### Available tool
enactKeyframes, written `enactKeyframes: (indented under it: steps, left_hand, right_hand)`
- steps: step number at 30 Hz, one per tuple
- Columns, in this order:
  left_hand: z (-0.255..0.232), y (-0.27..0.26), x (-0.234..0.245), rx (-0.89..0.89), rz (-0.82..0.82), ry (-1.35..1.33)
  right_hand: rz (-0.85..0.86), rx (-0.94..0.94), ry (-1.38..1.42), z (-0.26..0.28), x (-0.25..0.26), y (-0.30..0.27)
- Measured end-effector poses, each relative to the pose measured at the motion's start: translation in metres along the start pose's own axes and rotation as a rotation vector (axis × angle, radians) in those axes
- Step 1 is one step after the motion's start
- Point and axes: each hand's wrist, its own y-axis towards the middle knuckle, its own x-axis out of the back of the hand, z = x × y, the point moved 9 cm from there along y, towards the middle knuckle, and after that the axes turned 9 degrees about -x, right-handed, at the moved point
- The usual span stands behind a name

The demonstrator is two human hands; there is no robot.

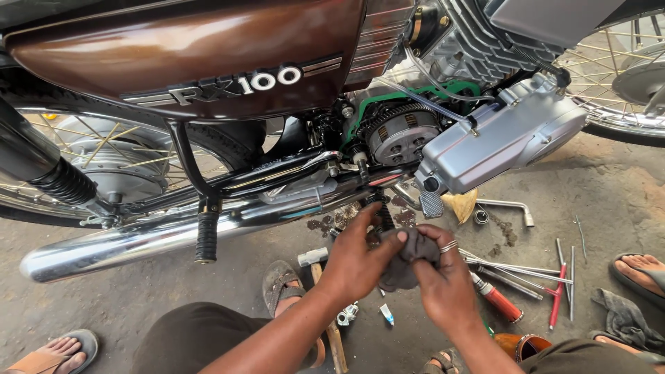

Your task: The person unscrews bolts from a motorcycle engine cover using a screwdriver, removes the cover to reveal the internal gears, and uses a cloth to wipe various metal components near the chain and clutch assembly.

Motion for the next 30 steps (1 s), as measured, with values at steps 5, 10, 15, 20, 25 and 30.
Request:
enactKeyframes:
  steps: [5, 10, 15, 20, 25, 30]
  left_hand:
    - [0.034, -0.003, -0.024, 0.223, 0.113, -0.356]
    - [0.034, 0.002, -0.021, 0.103, 0.008, -0.372]
    - [0.024, 0.013, 0.007, -0.150, -0.153, -0.243]
    - [0.027, 0.016, 0.025, -0.126, -0.246, -0.185]
    - [0.034, 0.022, 0.039, -0.118, -0.353, -0.279]
    - [0.045, 0.025, 0.051, -0.130, -0.444, -0.477]
  right_hand:
    - [0.131, -0.219, -0.363, -0.001, -0.024, -0.017]
    - [0.189, 0.250, -0.633, 0.040, -0.042, -0.024]
    - [0.172, 0.388, -0.631, 0.058, -0.046, -0.036]
    - [0.139, 0.342, -0.510, 0.068, -0.040, -0.040]
    - [0.107, 0.238, -0.389, 0.056, -0.032, -0.038]
    - [0.132, 0.079, -0.256, 0.037, -0.022, -0.028]
